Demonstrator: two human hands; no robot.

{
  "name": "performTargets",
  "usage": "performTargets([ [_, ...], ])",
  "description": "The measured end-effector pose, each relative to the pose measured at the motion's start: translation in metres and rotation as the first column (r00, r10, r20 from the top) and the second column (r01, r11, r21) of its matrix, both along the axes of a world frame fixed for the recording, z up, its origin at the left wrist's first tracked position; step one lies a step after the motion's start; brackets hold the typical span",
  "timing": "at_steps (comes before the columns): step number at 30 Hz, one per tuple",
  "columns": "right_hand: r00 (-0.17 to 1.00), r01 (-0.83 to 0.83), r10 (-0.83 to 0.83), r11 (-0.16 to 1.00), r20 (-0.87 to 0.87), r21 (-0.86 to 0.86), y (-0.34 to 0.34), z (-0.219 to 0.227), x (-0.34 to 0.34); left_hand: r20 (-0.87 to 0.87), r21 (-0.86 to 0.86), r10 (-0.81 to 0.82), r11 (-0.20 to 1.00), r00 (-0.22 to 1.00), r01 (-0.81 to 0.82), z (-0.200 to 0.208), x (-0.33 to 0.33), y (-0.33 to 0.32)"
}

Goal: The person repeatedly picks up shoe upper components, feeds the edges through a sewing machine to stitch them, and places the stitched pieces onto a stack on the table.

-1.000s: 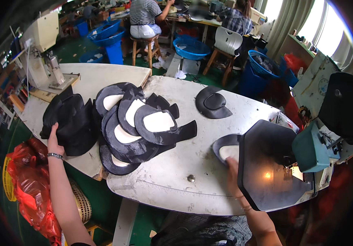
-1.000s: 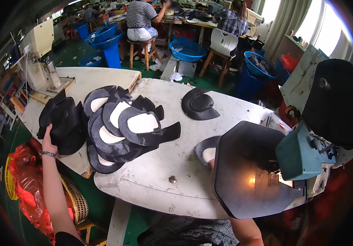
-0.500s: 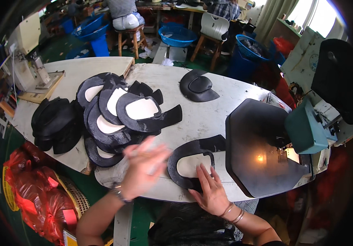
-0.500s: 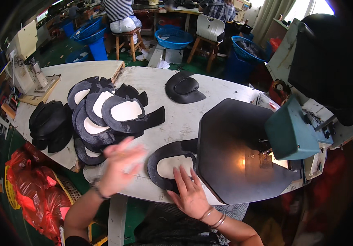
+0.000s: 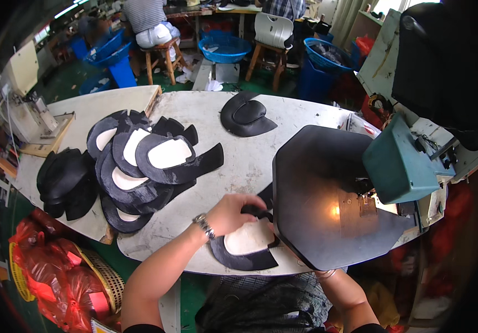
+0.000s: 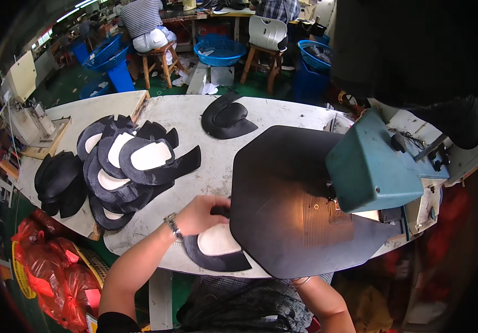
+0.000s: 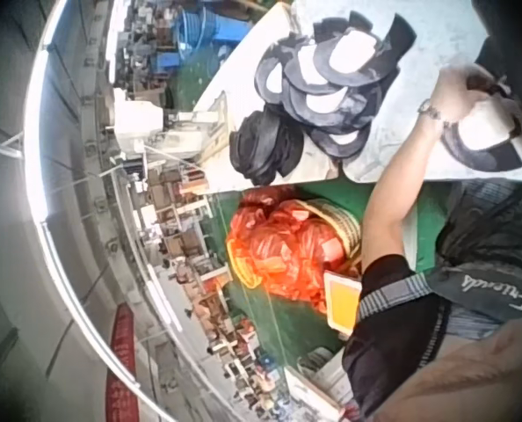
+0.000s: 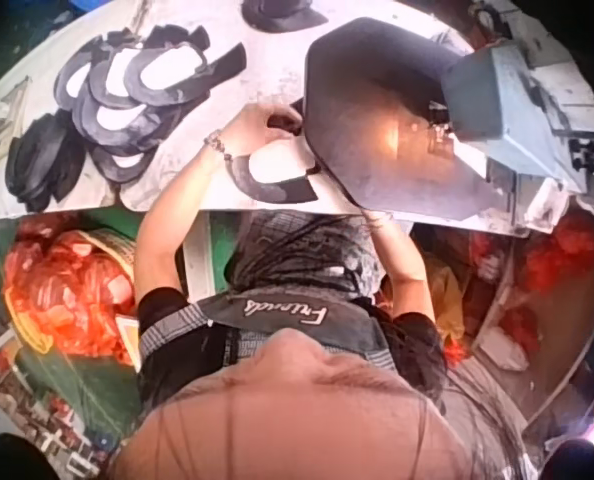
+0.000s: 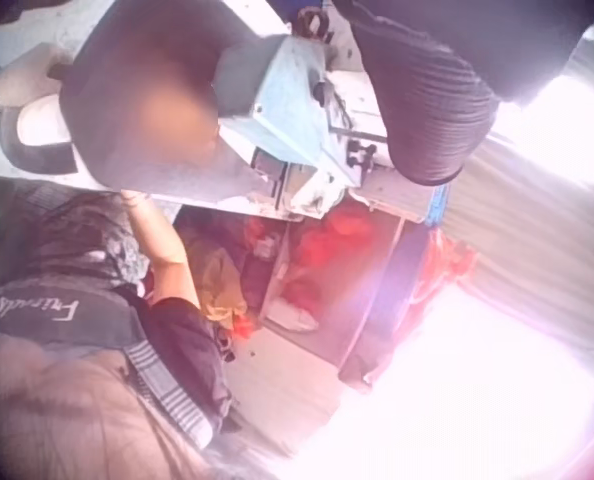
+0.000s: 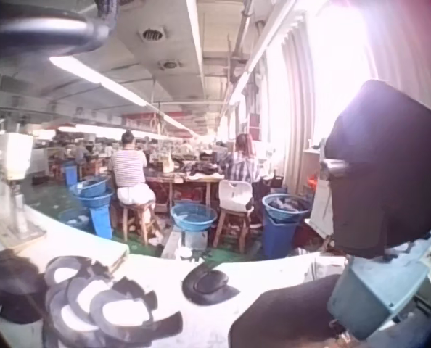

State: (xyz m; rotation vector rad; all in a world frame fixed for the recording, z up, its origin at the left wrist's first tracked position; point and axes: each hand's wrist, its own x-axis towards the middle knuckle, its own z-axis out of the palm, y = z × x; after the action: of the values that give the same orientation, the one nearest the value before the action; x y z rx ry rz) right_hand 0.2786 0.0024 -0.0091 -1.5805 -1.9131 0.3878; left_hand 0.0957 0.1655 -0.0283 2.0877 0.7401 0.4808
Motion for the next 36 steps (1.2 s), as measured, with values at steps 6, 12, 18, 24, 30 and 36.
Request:
performTargets([
  [6,0.971,-0.046,-0.002,0.98,-0.24,-0.193,0.011,0.005,0.004,0.036,-0.377,-0.042,0.925,0.998,0.053,0.041,-0.036,-0.047],
  [12,0.669,-0.099,-0.218,0.921,-0.711,-0.376,-0.033,0.012,-0.019,-0.037,-0.03,0.002,1.0,0.999,-0.003,0.064,-0.067,-0.091],
  [18,0.462,-0.162,-0.198,0.94,-0.865,-0.301,-0.065,0.026,-0.021,0.002,-0.491,-0.002,0.871,1.0,0.003,0.098,-0.053,-0.107],
  [24,0.748,-0.201,0.109,0.977,-0.655,-0.066,-0.076,0.06,0.012,-0.027,-0.321,-0.06,0.946,0.998,0.048,0.136,-0.015,-0.123],
  [30,0.942,0.002,0.065,0.98,-0.329,0.2,-0.073,0.117,0.056,-0.173,-0.158,-0.065,0.987,0.983,0.038,0.198,0.045,-0.079],
  [36,0.994,-0.024,-0.001,0.973,0.111,0.229,-0.041,0.118,0.094,-0.033,0.02,-0.025,0.999,0.999,0.026,0.147,0.108,-0.025],
])
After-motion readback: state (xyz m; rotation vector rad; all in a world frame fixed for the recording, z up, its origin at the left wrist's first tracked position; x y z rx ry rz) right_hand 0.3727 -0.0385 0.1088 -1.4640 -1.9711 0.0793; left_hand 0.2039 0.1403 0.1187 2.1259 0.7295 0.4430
